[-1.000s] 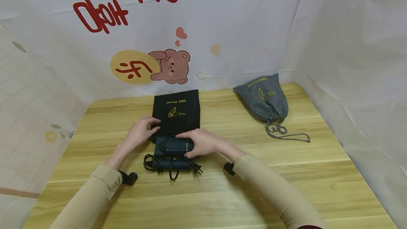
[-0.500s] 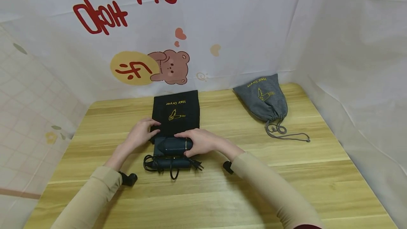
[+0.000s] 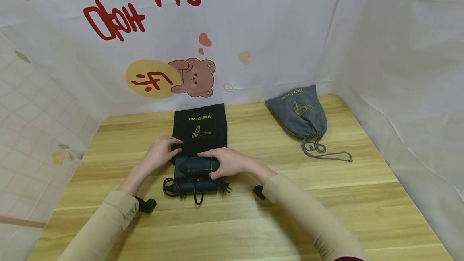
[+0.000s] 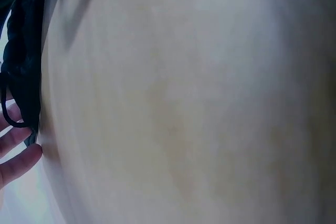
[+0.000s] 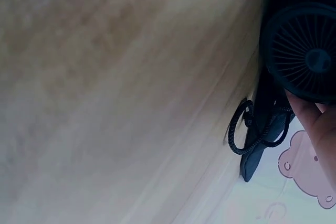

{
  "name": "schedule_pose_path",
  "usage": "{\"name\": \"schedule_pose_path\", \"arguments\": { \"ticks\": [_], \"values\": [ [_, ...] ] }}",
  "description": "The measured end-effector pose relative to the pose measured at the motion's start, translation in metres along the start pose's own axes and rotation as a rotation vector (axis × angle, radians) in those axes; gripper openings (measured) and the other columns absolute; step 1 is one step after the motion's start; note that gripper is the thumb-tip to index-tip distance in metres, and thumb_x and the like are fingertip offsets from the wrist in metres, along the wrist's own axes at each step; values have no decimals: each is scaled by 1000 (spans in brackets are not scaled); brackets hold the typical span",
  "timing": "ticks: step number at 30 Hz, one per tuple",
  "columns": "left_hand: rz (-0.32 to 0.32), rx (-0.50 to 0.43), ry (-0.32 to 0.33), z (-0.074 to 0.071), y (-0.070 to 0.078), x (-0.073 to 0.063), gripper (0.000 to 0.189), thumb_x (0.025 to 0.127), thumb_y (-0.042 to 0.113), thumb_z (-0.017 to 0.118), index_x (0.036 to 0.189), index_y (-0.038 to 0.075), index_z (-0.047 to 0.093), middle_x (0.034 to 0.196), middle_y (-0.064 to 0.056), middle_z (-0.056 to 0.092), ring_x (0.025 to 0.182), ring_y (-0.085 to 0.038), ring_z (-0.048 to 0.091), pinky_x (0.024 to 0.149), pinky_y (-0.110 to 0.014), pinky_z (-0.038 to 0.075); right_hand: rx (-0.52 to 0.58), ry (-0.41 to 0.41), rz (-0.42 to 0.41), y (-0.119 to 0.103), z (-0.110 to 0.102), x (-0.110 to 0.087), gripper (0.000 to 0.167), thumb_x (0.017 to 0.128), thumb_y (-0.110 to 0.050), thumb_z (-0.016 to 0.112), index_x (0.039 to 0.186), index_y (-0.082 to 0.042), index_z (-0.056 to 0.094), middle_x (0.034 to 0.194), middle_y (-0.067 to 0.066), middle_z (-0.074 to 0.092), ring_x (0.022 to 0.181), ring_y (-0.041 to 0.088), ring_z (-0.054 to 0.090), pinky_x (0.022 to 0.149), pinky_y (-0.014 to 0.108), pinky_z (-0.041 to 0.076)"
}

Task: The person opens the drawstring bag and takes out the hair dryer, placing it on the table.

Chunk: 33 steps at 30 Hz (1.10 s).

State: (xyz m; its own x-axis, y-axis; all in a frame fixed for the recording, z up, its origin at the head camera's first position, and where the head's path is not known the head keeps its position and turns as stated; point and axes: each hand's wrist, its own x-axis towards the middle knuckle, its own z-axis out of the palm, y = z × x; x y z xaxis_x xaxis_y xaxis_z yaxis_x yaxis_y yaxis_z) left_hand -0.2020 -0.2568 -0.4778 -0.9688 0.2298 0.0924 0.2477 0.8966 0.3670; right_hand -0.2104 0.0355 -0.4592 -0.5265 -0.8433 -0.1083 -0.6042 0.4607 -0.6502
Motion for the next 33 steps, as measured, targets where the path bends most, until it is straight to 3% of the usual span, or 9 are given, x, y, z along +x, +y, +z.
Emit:
{"name": "schedule_pose_path", "arguments": {
  "ticks": [5, 11, 18, 26, 29, 33],
  "values": [
    [-20, -24, 6, -1, 2, -4, 26, 99, 19, 73, 121, 4, 77, 125, -18, 75, 122, -41, 68, 107, -57, 55, 9, 14, -50, 5, 0, -5, 71, 92, -27, 76, 157, -14, 50, 153, 7, 62, 135, 23, 63, 113, 43, 53],
    [-94, -89, 43, -7, 6, -11, 31, 102, 24, 70, 128, 7, 75, 134, -19, 72, 131, -43, 63, 112, -59, 51, 77, 69, -65, 10, 2, -12, 62, 94, -29, 77, 151, -15, 59, 151, 7, 64, 136, 23, 63, 115, 45, 52],
    [-93, -133, 114, -21, 17, -20, 34, 103, 25, 68, 132, 7, 73, 134, -19, 71, 125, -40, 66, 101, -57, 57, 84, 179, -72, 7, -2, -21, 53, 97, -28, 75, 146, -11, 63, 147, 7, 67, 136, 26, 64, 113, 47, 54],
    [-108, -233, 205, -26, 24, -40, 35, 103, 24, 69, 133, 6, 72, 135, -18, 71, 122, -38, 67, 96, -56, 61, 43, 227, -80, 8, -5, -42, 53, 97, -26, 74, 147, -9, 62, 150, 8, 65, 141, 28, 61, 117, 50, 50],
    [-106, -255, 222, -27, 31, -45, 38, 103, 28, 69, 136, 9, 70, 139, -17, 70, 125, -39, 67, 99, -57, 60, -6, 241, -80, 10, -5, -52, 54, 97, -26, 75, 147, -10, 62, 152, 9, 63, 143, 29, 60, 117, 51, 50],
    [-85, -264, 227, -25, 40, -51, 46, 103, 31, 69, 144, 12, 65, 148, -17, 65, 138, -41, 60, 113, -59, 51, -83, 266, -86, 11, -8, -66, 57, 96, -26, 76, 148, -9, 61, 155, 11, 60, 144, 32, 58, 118, 54, 48]
  ]
}}
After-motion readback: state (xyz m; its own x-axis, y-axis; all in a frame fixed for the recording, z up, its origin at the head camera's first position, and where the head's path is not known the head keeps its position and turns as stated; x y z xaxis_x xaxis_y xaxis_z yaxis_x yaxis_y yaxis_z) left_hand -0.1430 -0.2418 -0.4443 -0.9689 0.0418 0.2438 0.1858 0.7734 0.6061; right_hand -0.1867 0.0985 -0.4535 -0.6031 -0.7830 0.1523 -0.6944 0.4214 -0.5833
